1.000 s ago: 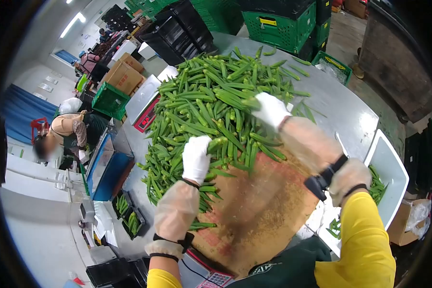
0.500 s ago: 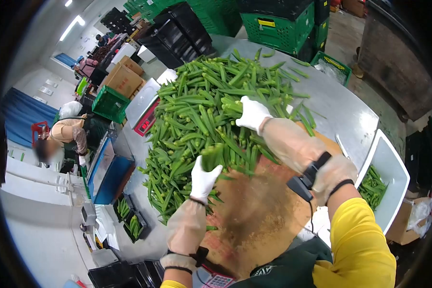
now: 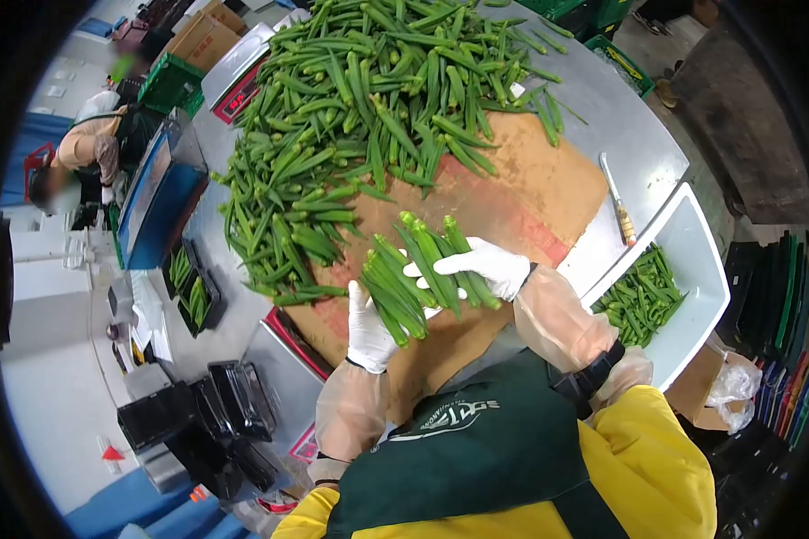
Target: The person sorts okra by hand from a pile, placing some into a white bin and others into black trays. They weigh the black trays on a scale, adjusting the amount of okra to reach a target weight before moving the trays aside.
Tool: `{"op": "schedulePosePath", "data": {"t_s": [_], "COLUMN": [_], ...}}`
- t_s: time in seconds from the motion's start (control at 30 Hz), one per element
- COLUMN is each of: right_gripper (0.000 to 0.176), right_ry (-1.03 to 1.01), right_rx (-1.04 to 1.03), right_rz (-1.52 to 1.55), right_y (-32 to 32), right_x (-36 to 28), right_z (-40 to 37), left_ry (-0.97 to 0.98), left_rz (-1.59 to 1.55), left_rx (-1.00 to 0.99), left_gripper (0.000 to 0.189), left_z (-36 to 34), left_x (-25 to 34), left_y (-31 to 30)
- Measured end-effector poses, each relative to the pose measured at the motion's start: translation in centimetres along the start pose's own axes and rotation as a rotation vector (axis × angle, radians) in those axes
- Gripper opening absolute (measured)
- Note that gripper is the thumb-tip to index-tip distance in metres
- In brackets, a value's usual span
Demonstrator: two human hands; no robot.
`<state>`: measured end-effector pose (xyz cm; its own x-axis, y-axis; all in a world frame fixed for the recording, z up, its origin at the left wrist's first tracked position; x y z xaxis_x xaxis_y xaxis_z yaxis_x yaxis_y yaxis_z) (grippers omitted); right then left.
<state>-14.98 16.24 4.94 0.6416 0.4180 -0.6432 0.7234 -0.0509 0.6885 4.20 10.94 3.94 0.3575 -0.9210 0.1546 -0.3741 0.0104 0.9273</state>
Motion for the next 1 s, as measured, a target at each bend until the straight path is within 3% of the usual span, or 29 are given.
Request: {"op": "schedulePosePath", "data": {"t_s": [0.1, 0.17, 0.3, 0.33, 0.43, 0.6, 0.7, 0.83, 1.0], "right_gripper": [0.050, 0.051, 0.064, 0.066, 0.063, 0.049, 0.046, 0.049, 0.041], "right_ry": [0.049, 0.041, -0.025, -0.166, -0.045, -0.111, -0.077, -0.044, -0.158], "right_rx": [0.079, 0.127, 0.255, 0.294, 0.277, 0.218, 0.287, 0.223, 0.220], "right_rz": [-0.030, -0.237, -0.755, -1.047, -0.887, -0.348, -0.333, -0.307, -0.420], "right_y": [0.7, 1.8, 6.1, 6.9, 9.8, 10.8, 10.1, 11.2, 13.6], "right_x": [1.5, 1.9, 3.5, 4.2, 2.9, 1.5, 1.4, 2.6, 4.3], "right_z": [-1.0, -1.5, -2.2, -2.2, -3.6, -4.5, -4.3, -2.3, 1.8], "left_ry": [-0.005, 0.005, 0.070, 0.141, 0.092, 0.126, 0.250, 0.257, 0.347], "left_rz": [-0.039, 0.058, 0.252, 0.204, 0.014, -0.152, -0.041, 0.037, 0.200], "left_rx": [0.017, -0.013, 0.010, 0.043, 0.044, -0.104, -0.150, -0.172, -0.079], "left_gripper": [0.098, 0.100, 0.083, 0.073, 0.070, 0.075, 0.078, 0.083, 0.081], "left_z": [-2.0, -2.8, -3.4, -3.4, -4.5, -6.1, -8.0, -9.3, -9.9], "left_x": [-1.1, -1.5, -3.5, -4.1, -4.4, -2.3, -0.1, 2.2, 3.9], "left_y": [0.1, -1.0, -3.9, -4.5, -4.5, -5.7, -4.3, -3.2, -3.6]}}
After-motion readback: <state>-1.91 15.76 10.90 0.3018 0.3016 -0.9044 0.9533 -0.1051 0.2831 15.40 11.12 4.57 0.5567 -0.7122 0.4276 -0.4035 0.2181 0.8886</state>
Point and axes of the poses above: each hand's wrist, its own z-axis towards the middle knuckle, its own y-axis out of the palm, x = y × z, the point moved 3 cm from there along z, towards the middle knuckle, and after that the axes turned 3 degrees about -y, right-handed, at the moved point
